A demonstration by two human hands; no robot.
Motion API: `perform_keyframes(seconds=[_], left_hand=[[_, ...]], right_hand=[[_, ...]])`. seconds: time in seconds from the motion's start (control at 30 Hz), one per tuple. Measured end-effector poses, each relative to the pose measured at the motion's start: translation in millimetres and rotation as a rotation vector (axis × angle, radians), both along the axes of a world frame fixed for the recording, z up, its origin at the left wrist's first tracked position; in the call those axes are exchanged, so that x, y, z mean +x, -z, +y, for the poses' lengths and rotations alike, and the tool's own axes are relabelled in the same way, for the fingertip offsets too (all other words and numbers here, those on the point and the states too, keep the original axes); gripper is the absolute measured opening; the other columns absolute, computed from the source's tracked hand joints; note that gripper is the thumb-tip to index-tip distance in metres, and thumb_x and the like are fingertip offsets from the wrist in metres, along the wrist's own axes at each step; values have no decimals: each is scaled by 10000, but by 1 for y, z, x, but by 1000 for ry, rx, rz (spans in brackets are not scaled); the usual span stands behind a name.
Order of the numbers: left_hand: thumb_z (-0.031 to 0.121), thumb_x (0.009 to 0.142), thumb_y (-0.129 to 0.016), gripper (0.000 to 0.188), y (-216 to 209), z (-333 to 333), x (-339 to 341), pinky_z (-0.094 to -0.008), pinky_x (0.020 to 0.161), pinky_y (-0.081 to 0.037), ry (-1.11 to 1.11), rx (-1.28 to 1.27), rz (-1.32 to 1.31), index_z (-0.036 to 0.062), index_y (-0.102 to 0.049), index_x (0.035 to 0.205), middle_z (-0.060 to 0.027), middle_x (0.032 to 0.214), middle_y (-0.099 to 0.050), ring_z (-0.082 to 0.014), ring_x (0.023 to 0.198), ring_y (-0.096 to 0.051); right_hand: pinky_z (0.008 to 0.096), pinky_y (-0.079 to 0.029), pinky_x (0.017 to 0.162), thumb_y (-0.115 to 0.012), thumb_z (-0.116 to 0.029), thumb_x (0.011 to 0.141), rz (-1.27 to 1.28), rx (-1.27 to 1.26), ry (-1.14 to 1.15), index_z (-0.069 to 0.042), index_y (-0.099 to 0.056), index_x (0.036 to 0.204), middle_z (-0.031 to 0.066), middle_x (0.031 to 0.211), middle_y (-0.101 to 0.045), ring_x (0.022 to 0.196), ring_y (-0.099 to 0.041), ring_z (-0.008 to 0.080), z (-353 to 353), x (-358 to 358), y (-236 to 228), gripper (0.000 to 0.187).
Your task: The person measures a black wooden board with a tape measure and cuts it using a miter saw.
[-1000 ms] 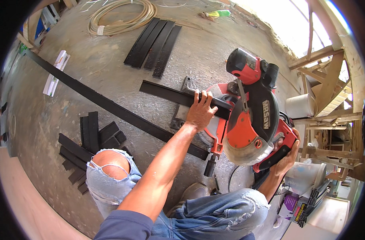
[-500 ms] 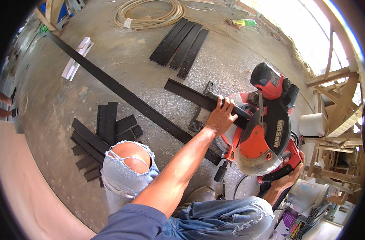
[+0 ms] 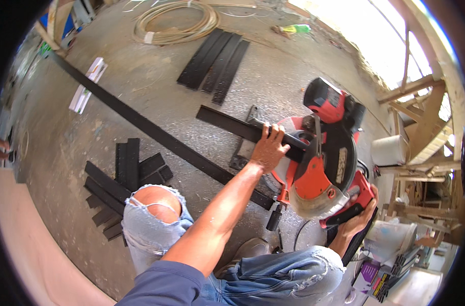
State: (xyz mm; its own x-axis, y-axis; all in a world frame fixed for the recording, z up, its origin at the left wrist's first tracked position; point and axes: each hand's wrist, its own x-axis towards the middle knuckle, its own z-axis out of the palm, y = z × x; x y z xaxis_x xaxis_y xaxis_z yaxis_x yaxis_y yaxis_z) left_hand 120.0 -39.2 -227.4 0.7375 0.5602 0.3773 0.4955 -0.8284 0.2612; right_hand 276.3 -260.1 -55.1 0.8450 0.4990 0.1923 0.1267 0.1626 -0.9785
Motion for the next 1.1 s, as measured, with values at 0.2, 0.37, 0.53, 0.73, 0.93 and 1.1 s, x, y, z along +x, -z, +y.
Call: perform_keyframes(seconds=[0.2,0.37,0.53,0.73,0.93,1.1], left_hand=[[373,755,-838,337,-1,2,-2,-673,1150,-255,0,-9,0,161,-739,998,-216,1316,-478,-419,1344,-389],[381,752,-840,346,0,0,-2,-668,1150,-248,-5,-10,5,171,-745,1009,-210,1314,-475,-415,1341,-387],[354,796,-803,305,-1,0,-5,-669,1153,-239,6,-3,23,177,-744,1037,-225,1345,-467,-422,1356,-378],[334,821,-772,295,-6,-2,-5,-667,1157,-233,-4,-25,75,172,-741,1064,-236,1359,-462,-428,1367,-370],[331,823,-772,296,-3,-1,-5,-673,1161,-217,11,-39,21,181,-741,1075,-232,1365,-458,-423,1377,-359],[355,835,-769,303,3,-3,-8,-676,1182,-172,21,-17,23,183,-746,1084,-219,1409,-429,-424,1424,-312]], right_hand=[[256,-455,515,-435,-425,1092,97,-165,-30,-77,-548,1372,35,735,-582,553,-524,124,49,37,-74,461],[248,-466,527,-428,-406,1098,127,-193,-52,-72,-551,1367,34,739,-580,568,-528,115,54,40,-83,446],[248,-452,519,-432,-436,1089,110,-39,-21,-70,-525,1373,46,746,-582,561,-521,121,27,10,-46,472],[252,-432,510,-392,-472,1089,12,45,55,-62,-506,1363,47,734,-569,566,-511,120,1,-20,11,506],[225,-445,546,-420,-484,1085,-54,69,-84,-94,-503,1397,31,871,-620,675,-563,95,-9,-7,14,506],[238,-471,600,-421,-478,1090,-3,-129,53,-84,-511,1429,37,836,-639,657,-579,104,27,2,-44,527]])
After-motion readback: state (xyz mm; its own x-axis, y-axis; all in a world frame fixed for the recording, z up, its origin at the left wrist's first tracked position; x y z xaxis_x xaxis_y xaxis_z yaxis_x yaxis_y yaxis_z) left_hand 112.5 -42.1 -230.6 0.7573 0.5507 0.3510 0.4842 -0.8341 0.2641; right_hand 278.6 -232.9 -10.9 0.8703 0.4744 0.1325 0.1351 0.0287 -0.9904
